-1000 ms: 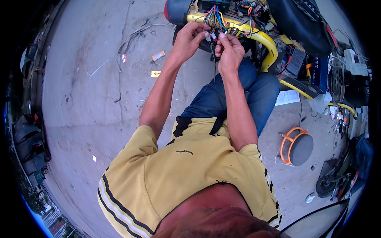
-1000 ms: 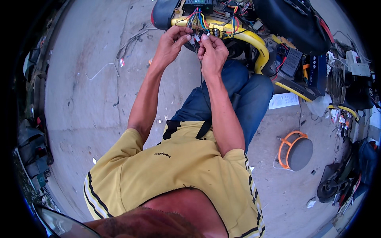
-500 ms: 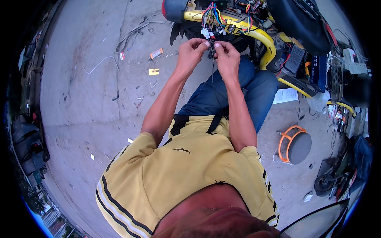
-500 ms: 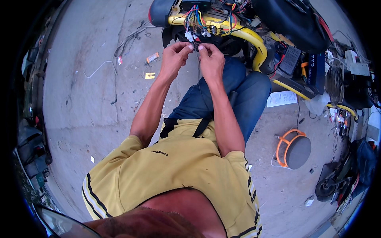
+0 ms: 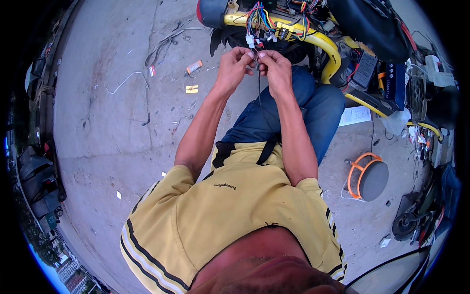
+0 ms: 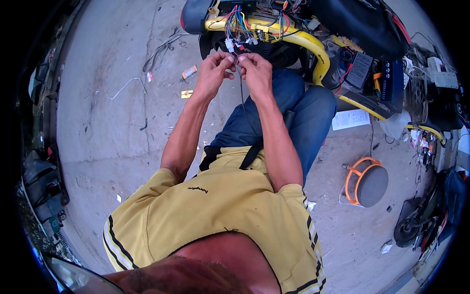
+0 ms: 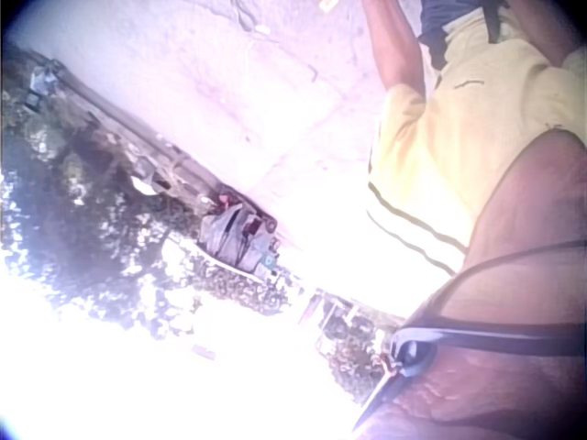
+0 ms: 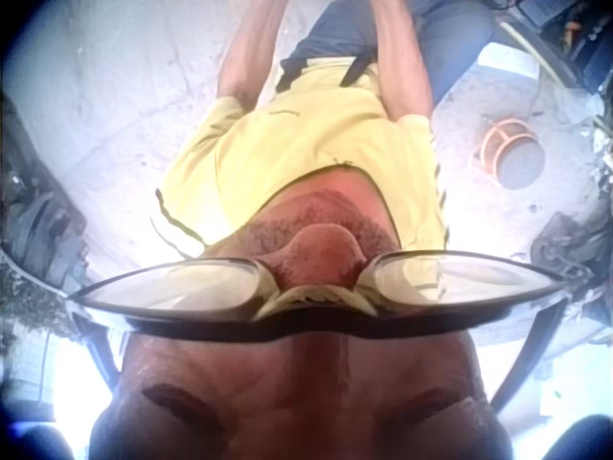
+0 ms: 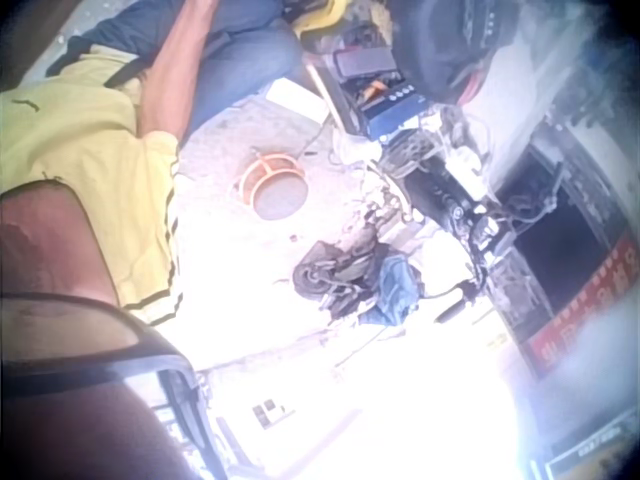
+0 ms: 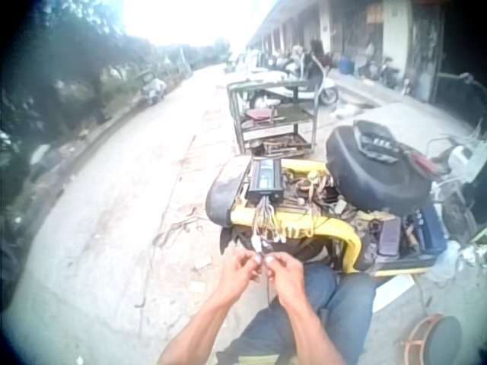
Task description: The person works on the exposed wiring of a yellow motorcycle, repeatedly connecting and disconnecting small white connectors and handling individual wires. The hands manipulate the harness near the seat area and occasionally reach for tools or components on the frame.
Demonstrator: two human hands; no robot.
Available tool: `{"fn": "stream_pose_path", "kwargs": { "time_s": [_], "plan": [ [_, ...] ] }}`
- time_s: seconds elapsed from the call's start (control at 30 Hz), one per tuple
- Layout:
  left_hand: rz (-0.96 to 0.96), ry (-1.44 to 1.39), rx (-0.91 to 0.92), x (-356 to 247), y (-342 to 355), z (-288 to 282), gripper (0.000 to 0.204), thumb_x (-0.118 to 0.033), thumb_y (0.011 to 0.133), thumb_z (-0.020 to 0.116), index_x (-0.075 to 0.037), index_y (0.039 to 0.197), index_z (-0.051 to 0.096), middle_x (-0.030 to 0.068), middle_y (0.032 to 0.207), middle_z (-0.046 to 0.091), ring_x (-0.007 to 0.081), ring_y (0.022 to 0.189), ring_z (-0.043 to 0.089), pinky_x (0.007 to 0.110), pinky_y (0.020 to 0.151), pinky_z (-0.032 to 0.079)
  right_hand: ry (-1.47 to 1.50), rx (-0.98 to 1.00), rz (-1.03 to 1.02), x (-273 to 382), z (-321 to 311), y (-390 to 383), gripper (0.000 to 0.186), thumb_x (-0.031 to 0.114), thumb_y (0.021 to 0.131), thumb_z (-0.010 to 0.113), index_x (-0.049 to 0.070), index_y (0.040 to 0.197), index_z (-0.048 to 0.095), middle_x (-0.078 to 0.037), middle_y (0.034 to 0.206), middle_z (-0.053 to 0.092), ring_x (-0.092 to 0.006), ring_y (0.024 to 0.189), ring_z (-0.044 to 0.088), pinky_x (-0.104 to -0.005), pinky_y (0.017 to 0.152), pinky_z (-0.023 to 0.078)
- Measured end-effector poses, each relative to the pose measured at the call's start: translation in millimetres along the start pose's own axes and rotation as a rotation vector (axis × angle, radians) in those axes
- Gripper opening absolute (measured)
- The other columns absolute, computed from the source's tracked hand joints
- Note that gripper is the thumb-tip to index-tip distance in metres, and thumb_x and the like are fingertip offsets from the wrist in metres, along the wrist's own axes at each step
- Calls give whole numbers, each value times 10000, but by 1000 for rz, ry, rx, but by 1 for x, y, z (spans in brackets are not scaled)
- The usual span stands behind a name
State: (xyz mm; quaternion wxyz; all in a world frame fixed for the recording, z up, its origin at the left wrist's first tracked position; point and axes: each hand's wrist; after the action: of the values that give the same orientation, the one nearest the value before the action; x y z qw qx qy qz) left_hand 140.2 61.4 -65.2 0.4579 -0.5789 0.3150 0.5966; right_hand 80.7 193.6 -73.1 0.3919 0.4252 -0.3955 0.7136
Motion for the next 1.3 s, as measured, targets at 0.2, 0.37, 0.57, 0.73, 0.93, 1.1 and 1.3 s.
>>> {"fn": "stream_pose_path", "kwargs": {
  "time_s": [0.2, 0.37, 0.57, 0.73, 0.93, 1.1, 1.3],
  "plan": [
    [5, -55, 4, 3, 2, -4, 128, -113, 1034, 625, 1, 1091, 635, 74, 985, 717, 103, 789, 645, 251, 611, 544, -21, 1, 32, 4, 2, -2, 151, 144, 1018, 647, -3, 1032, 678, 2, 814, 627, -62, 654, 547, -218, 561, 445],
    [-40, -93, 7, -5, 0, -6, 130, -97, 1012, 655, 10, 1087, 651, 57, 947, 728, 98, 751, 650, 243, 607, 538, -68, -11, 36, 6, 1, -1, 152, 146, 1019, 635, -2, 1039, 663, 0, 821, 623, -60, 653, 542, -223, 556, 444],
    [57, 127, -15, -13, -2, -4, 122, -80, 997, 666, 19, 1066, 650, 35, 868, 692, 91, 730, 647, 240, 588, 532, -279, -20, -102, 6, 4, 0, 171, 155, 1022, 622, -9, 1033, 667, -5, 827, 650, -55, 668, 556, -227, 574, 443],
    [61, 199, -21, -12, 0, -6, 96, -68, 992, 653, 16, 1034, 630, 36, 846, 661, 94, 736, 647, 246, 581, 535, -394, -48, -194, 8, 4, 1, 249, 186, 995, 655, -59, 1033, 671, -72, 831, 718, -107, 670, 634, -296, 603, 506],
    [79, 111, -1, -14, -1, -3, 86, -43, 960, 654, 12, 1018, 623, 42, 852, 673, 99, 736, 654, 243, 577, 526, -346, -62, -199, 7, 5, 4, 231, 161, 999, 648, -65, 1041, 660, -77, 831, 716, -114, 677, 641, -286, 608, 517],
    [-48, -22, 50, -16, 2, -8, 91, -44, 934, 672, -9, 1016, 655, 26, 859, 683, 89, 726, 648, 228, 576, 499, -271, -31, -176, 10, 6, 5, 208, 147, 1005, 645, -58, 1035, 644, -73, 830, 701, -117, 689, 647, -280, 625, 533],
    [-132, -148, 52, -15, 3, -7, 141, -90, 923, 728, -18, 1043, 712, 9, 863, 698, 77, 726, 639, 221, 591, 487, -291, -24, -196, 9, 4, 4, 195, 139, 999, 651, -51, 1037, 636, -76, 850, 700, -123, 690, 649, -287, 633, 535]
  ]
}}
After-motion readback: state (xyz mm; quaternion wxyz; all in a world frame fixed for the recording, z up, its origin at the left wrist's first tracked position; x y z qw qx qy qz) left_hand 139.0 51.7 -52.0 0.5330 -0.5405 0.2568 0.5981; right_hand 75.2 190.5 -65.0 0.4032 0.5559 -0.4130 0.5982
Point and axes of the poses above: each hand's wrist, its own y-axis towards the middle knuckle, its own z-axis out of the palm, x = y × z
